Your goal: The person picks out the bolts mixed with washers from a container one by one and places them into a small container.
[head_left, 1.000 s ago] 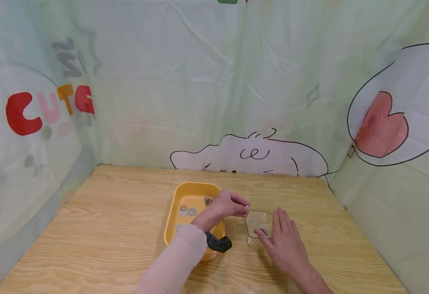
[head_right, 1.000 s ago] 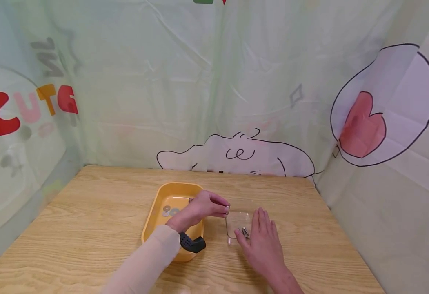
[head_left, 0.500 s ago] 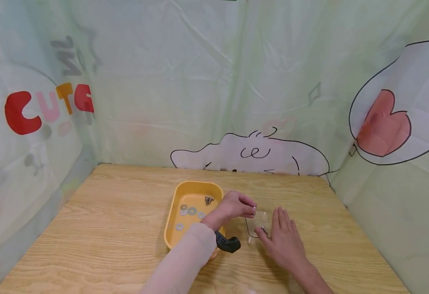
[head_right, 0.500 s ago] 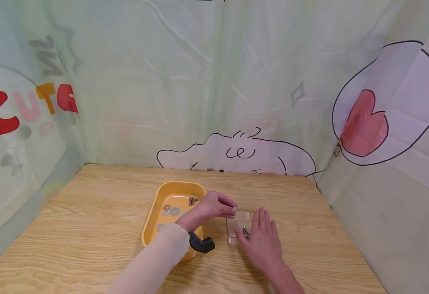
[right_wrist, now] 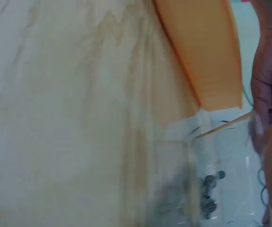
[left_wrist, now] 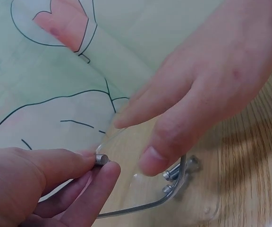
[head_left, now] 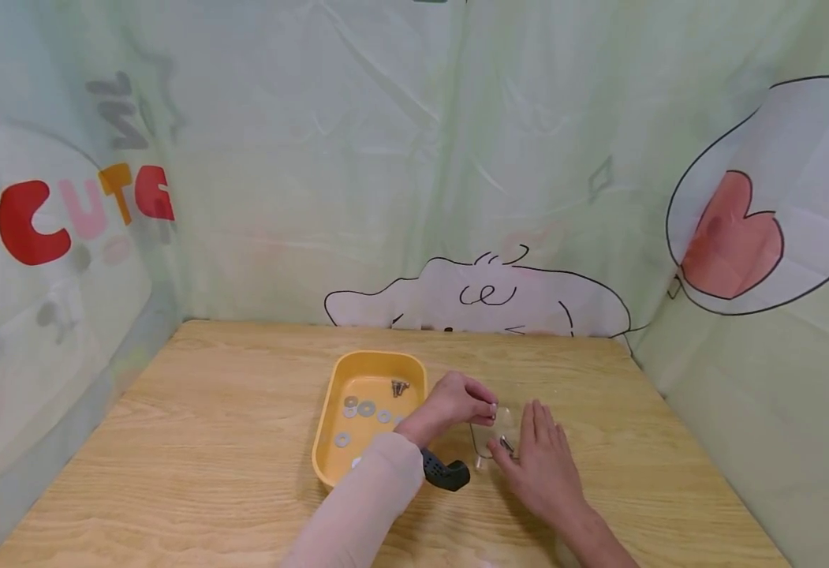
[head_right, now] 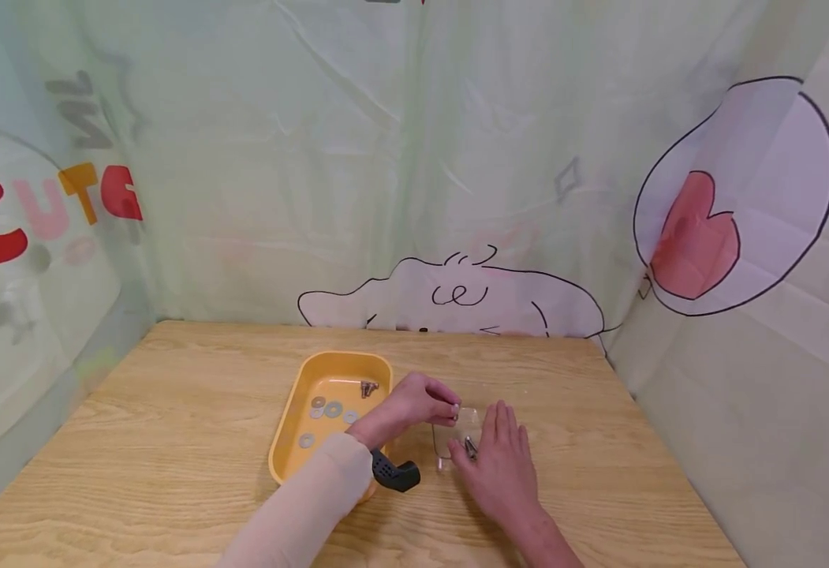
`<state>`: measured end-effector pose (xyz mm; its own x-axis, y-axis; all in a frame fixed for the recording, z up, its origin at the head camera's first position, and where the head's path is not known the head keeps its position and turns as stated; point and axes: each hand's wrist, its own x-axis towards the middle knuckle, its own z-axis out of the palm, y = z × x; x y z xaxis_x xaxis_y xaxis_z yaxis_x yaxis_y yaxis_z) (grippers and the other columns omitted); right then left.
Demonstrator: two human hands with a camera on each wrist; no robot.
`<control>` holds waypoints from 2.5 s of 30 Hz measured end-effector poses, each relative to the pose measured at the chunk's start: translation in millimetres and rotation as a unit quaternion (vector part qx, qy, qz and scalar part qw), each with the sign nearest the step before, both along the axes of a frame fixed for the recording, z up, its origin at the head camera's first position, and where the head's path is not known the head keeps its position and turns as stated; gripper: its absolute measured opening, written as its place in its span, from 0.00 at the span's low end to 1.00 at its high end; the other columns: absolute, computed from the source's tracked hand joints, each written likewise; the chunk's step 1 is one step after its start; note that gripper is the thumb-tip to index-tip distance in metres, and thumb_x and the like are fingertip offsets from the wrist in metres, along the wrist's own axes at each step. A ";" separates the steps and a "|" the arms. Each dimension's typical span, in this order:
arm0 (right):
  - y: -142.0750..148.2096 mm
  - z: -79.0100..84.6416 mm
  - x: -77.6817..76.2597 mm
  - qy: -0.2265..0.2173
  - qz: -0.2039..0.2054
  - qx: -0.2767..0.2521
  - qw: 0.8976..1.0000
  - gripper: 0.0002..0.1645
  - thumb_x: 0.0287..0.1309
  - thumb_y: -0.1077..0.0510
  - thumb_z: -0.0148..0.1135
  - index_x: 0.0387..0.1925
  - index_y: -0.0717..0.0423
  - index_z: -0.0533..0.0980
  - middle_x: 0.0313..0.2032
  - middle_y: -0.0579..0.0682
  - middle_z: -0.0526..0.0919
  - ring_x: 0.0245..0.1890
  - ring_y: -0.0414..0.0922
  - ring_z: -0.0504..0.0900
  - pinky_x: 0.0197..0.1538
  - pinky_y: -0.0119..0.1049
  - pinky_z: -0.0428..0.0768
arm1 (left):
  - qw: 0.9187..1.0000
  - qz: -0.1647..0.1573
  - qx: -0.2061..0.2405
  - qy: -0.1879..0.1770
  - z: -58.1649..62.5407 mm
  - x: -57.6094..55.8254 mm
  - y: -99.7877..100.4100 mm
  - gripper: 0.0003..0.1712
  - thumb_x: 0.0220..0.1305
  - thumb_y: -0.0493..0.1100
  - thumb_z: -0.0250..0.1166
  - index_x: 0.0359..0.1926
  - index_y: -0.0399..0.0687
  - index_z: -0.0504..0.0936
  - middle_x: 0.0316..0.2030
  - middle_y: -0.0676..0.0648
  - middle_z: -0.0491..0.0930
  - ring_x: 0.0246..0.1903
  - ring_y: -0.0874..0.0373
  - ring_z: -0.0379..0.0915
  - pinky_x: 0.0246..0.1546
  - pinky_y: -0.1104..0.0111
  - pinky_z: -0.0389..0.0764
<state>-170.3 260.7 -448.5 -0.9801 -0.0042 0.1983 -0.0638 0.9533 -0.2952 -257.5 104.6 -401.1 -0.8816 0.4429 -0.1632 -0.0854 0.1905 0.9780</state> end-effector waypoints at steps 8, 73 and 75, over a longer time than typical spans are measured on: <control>5.1 4.3 0.7 0.000 -0.002 0.008 1.000 0.59 0.69 0.30 0.45 0.71 0.80 0.47 0.73 0.77 0.46 0.74 0.71 0.47 0.72 0.70 0.49 | 1.000 0.009 -0.015 0.008 -1.2 2.6 6.9 0.07 0.60 0.32 0.69 0.40 0.35 0.87 0.30 0.47 0.85 0.31 0.55 0.88 0.38 0.65 0.88; -7.1 21.5 -4.0 0.000 0.022 -0.014 1.000 0.56 0.70 0.32 0.45 0.72 0.77 0.46 0.74 0.74 0.47 0.75 0.68 0.45 0.73 0.70 0.46 | 0.999 -0.011 0.046 0.013 9.2 -8.0 -47.1 0.12 0.66 0.36 0.65 0.49 0.35 0.83 0.45 0.34 0.84 0.43 0.45 0.86 0.53 0.56 0.83; -13.0 24.8 -3.4 0.012 0.033 -0.013 0.999 0.53 0.71 0.35 0.48 0.72 0.77 0.47 0.74 0.73 0.48 0.76 0.68 0.45 0.73 0.69 0.47 | 0.999 -0.011 0.042 0.018 10.2 -8.6 -51.6 0.13 0.66 0.37 0.64 0.50 0.36 0.83 0.45 0.35 0.85 0.44 0.45 0.86 0.53 0.58 0.84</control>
<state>-173.6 247.7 -423.7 -0.9729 -0.0629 0.2225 -0.1333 0.9388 -0.3176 -266.1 53.0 -390.9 -0.8764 0.4725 -0.0935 -0.0472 0.1088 0.9929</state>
